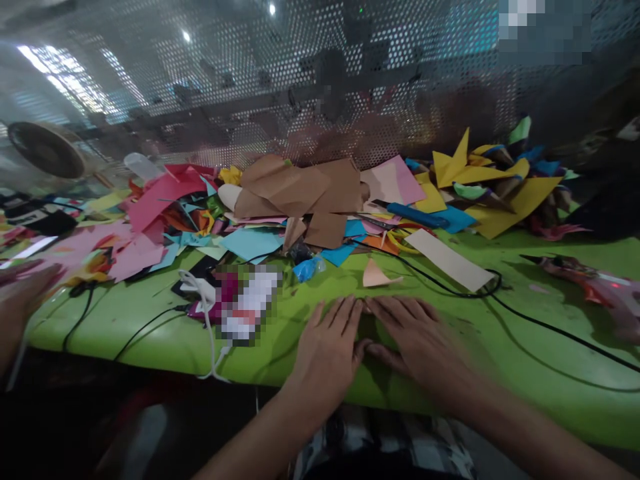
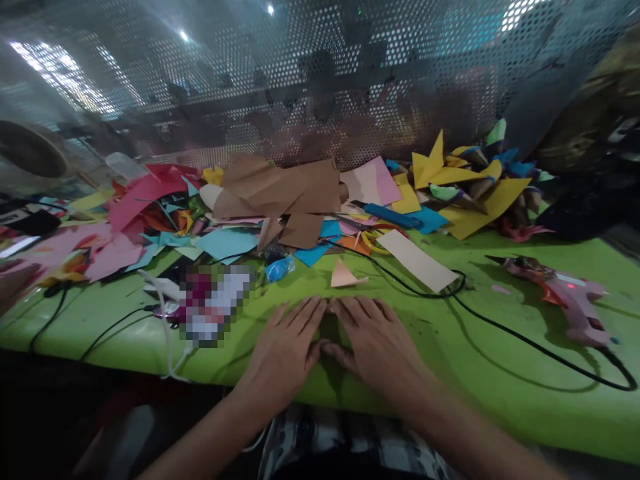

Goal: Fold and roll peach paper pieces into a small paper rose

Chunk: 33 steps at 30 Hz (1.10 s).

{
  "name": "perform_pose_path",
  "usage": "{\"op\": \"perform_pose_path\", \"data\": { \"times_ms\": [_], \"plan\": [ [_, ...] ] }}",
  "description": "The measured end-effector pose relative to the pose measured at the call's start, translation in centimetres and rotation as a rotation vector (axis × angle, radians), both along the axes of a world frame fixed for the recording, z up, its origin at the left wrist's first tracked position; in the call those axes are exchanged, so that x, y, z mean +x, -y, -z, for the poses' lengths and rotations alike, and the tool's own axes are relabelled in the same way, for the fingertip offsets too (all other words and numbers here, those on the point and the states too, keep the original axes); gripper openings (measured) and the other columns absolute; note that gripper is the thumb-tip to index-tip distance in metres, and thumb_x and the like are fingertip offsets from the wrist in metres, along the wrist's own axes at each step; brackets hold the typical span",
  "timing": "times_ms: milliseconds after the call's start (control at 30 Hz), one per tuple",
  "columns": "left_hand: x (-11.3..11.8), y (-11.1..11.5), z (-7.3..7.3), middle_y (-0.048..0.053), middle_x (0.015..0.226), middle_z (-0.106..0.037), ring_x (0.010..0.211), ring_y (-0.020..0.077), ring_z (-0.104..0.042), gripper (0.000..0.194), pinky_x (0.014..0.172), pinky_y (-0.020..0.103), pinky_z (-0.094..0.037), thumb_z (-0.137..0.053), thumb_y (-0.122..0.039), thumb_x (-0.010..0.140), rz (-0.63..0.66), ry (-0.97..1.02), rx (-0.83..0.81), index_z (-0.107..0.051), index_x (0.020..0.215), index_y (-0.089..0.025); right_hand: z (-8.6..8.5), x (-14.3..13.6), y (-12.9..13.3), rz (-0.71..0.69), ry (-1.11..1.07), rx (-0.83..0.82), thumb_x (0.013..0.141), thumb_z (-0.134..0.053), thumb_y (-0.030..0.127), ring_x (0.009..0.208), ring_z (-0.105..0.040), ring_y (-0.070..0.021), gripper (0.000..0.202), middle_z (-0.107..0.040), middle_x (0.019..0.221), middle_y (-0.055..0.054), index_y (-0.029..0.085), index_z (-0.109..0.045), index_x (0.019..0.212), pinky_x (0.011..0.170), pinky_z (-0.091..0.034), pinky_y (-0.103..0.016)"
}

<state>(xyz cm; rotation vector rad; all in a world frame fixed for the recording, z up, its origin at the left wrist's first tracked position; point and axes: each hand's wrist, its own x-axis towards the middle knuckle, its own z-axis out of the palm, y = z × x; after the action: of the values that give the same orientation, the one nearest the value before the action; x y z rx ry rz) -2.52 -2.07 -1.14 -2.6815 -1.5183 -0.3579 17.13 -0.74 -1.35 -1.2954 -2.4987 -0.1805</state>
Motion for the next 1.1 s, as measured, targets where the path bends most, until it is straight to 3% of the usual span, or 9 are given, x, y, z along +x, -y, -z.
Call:
{"op": "perform_pose_path", "data": {
  "times_ms": [167,367,533,733,933,1100],
  "plan": [
    [-0.4,1.1,0.1,0.008,0.152,-0.043,0.137,0.0268,-0.045,0.055,0.111,0.049,-0.038,-0.037,-0.043,0.100,0.039,0.007,-0.003,-0.039,0.146,-0.013,-0.1,0.1,1.1,-0.043,-0.021,-0.028,0.096,-0.039,0.060,0.114,-0.053,-0.0272,0.063,-0.060,0.133,-0.011,0.015,-0.047,0.140,0.096,-0.040,-0.042],
    [0.0,0.1,-0.2,0.008,0.149,-0.047,0.135,0.0258,-0.047,0.049,0.113,0.051,-0.035,-0.037,-0.035,0.101,-0.010,0.017,-0.046,-0.043,0.144,-0.013,-0.3,0.0,0.1,0.015,-0.026,-0.028,0.096,-0.039,0.060,0.110,-0.055,-0.0289,0.059,-0.065,0.124,-0.011,0.015,-0.056,0.131,0.093,-0.042,-0.045],
    [-0.2,1.0,0.0,0.008,0.150,-0.045,0.137,0.0268,-0.045,0.053,0.113,0.050,-0.036,-0.040,-0.039,0.099,0.021,0.032,-0.024,-0.042,0.145,-0.012,-0.3,-0.1,1.1,-0.033,-0.046,-0.039,0.096,-0.042,0.057,0.114,-0.053,-0.0281,0.062,-0.060,0.132,-0.011,0.015,-0.048,0.140,0.095,-0.041,-0.044],
    [0.2,0.0,0.0,0.008,0.150,-0.046,0.137,0.0253,-0.046,0.049,0.115,0.051,-0.033,-0.041,-0.029,0.098,-0.021,0.026,-0.043,-0.042,0.145,-0.013,-0.4,-0.1,0.2,0.023,-0.038,-0.037,0.096,-0.043,0.057,0.109,-0.056,-0.0289,0.057,-0.066,0.122,-0.012,0.014,-0.057,0.130,0.092,-0.042,-0.045],
    [-0.3,1.6,-0.2,0.008,0.154,-0.040,0.140,0.0270,-0.041,0.056,0.114,0.051,-0.034,-0.044,-0.030,0.095,0.012,0.018,-0.066,-0.037,0.148,-0.014,-0.4,0.0,1.5,-0.037,-0.064,-0.065,0.094,-0.046,0.059,0.115,-0.053,-0.0285,0.063,-0.060,0.133,-0.012,0.017,-0.047,0.141,0.096,-0.041,-0.044],
    [0.0,0.3,-0.3,0.009,0.152,-0.044,0.139,0.0259,-0.042,0.054,0.116,0.053,-0.032,-0.045,-0.024,0.093,-0.023,0.026,-0.086,-0.040,0.146,-0.014,-0.4,-0.1,0.2,0.023,-0.045,-0.051,0.095,-0.047,0.055,0.112,-0.055,-0.0299,0.055,-0.064,0.124,-0.012,0.016,-0.055,0.132,0.093,-0.043,-0.046]
  ]
}}
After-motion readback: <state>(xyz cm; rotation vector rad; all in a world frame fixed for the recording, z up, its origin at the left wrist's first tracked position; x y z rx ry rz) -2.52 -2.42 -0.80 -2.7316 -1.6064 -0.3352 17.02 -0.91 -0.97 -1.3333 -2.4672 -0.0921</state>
